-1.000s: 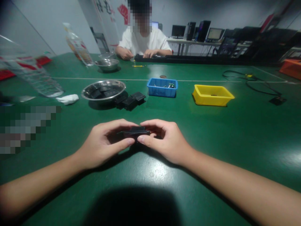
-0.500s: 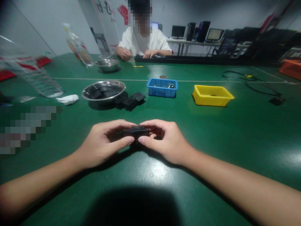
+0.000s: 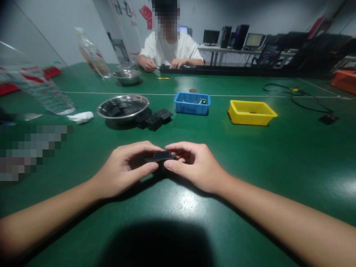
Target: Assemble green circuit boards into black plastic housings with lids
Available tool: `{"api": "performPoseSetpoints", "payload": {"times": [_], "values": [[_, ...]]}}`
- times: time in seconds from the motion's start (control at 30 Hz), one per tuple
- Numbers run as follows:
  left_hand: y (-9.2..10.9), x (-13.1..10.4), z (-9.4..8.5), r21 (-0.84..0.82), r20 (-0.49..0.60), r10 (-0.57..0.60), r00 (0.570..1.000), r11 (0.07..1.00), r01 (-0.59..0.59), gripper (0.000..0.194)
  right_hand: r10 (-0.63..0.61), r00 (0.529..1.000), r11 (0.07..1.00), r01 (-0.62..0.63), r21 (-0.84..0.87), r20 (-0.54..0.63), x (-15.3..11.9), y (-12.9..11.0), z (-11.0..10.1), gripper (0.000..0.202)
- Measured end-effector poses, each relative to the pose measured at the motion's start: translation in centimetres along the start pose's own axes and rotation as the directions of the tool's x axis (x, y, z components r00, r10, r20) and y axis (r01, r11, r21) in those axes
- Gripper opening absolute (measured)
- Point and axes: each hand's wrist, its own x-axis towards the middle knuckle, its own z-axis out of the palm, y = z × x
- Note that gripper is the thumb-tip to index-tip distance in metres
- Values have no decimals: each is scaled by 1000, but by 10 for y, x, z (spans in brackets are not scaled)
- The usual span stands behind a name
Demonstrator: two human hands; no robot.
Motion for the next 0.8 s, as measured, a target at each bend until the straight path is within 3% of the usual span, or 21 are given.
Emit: {"api": "performPoseSetpoints", "payload": {"times": [0.33,0.8], "values": [[-5,-1,-1,67,90,69,993,995,-76,26,-24,998,998,27,-60,61,-2,-2,-1,28],[-1,0,-1,99,66,73,995,992,-79,23,-38,997,990,46,-132,65,-2,-3,-1,26]]}}
